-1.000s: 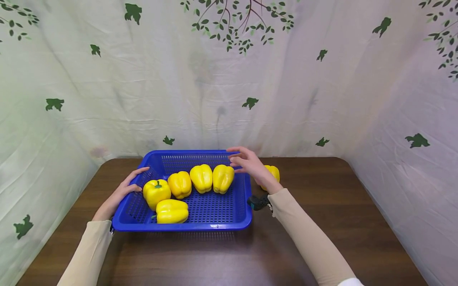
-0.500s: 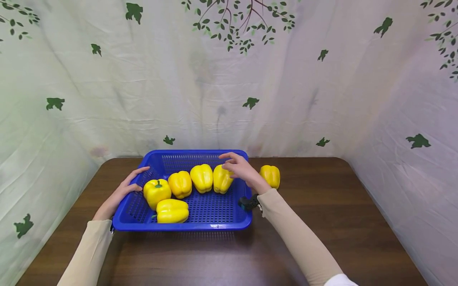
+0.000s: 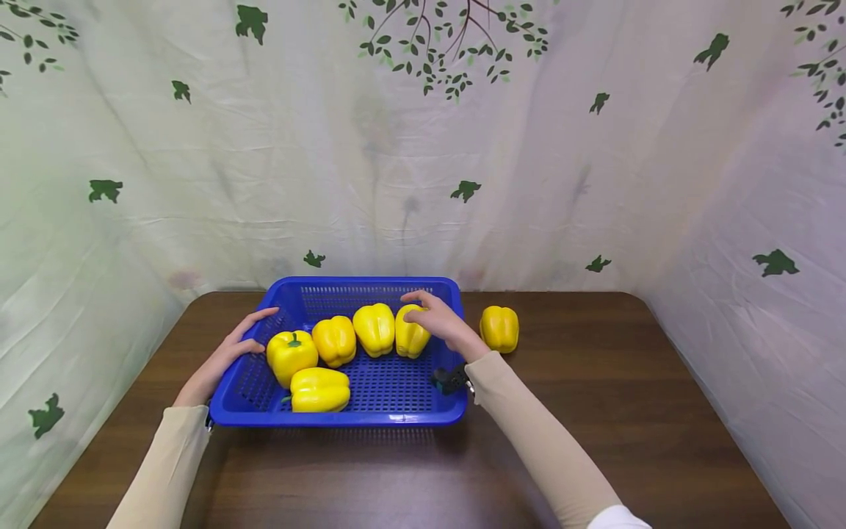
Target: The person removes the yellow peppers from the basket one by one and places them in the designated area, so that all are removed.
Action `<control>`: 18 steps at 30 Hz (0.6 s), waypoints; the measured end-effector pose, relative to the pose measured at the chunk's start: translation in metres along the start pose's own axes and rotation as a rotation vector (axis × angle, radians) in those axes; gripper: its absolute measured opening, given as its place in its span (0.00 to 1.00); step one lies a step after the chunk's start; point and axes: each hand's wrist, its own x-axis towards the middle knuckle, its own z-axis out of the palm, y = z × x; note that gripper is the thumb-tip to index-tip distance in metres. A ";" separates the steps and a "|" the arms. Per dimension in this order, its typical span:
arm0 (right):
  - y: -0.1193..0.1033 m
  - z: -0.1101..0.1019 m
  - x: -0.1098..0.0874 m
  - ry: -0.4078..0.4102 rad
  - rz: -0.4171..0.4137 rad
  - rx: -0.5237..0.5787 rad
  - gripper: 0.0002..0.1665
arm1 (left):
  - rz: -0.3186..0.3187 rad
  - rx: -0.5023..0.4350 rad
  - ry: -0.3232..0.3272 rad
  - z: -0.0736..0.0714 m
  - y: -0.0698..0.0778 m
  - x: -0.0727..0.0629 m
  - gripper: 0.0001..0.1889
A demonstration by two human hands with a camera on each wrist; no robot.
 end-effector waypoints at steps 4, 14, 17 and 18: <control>0.002 0.004 0.002 0.008 0.034 -0.010 0.29 | -0.002 0.003 0.002 0.000 0.000 0.000 0.34; 0.007 0.010 0.007 0.006 0.143 0.052 0.31 | 0.007 -0.006 0.002 0.000 -0.001 0.002 0.33; 0.008 0.011 0.008 0.004 0.160 0.068 0.31 | 0.007 -0.008 0.002 -0.001 -0.001 0.002 0.33; 0.009 0.012 0.008 0.003 0.163 0.071 0.31 | 0.005 -0.006 0.003 -0.001 -0.001 0.002 0.33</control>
